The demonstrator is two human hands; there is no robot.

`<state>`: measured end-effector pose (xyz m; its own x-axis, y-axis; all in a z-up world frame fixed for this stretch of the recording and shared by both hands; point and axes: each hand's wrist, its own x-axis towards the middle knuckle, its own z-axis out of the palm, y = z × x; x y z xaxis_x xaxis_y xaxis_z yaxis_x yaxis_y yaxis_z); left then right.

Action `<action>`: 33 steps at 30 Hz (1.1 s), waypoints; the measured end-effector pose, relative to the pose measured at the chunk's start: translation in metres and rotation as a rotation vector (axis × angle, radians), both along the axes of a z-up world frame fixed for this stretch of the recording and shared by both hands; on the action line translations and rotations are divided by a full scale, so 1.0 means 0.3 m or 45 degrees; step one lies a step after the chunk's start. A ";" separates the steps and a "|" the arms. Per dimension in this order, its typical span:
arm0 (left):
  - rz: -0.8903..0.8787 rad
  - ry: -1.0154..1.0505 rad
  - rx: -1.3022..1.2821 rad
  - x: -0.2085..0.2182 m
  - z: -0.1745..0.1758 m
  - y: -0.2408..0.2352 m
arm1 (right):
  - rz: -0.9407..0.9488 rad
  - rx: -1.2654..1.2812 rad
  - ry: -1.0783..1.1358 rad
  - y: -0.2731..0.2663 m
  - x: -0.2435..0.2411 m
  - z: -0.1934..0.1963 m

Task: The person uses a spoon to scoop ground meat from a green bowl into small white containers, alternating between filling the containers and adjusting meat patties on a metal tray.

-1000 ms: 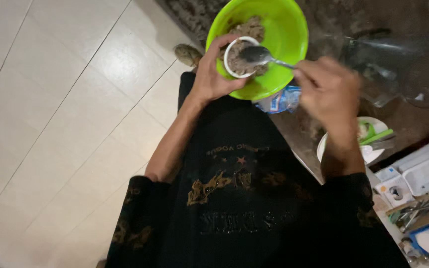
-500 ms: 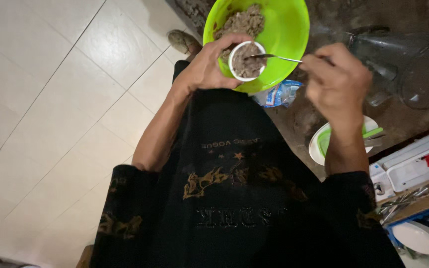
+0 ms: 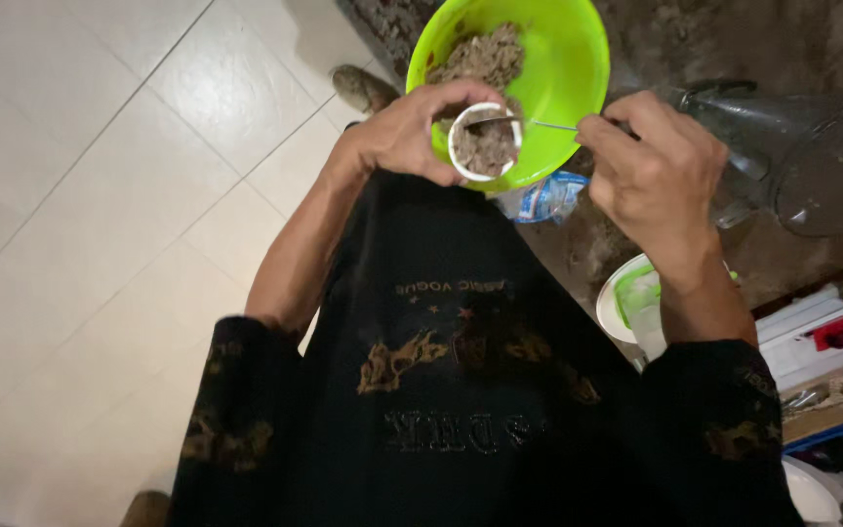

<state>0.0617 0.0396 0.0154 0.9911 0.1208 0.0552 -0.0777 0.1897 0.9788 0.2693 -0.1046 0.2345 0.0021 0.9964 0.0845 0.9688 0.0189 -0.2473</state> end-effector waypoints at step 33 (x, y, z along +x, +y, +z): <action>0.736 0.256 -0.118 -0.261 -0.119 -0.126 | -0.449 -0.880 0.050 -0.179 0.076 -0.793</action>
<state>-0.0165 0.0017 -0.0202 0.7540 0.6366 -0.1621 -0.0093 0.2570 0.9664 0.2923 -0.1584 -0.0033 0.3189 0.7629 -0.5624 0.8791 -0.4598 -0.1252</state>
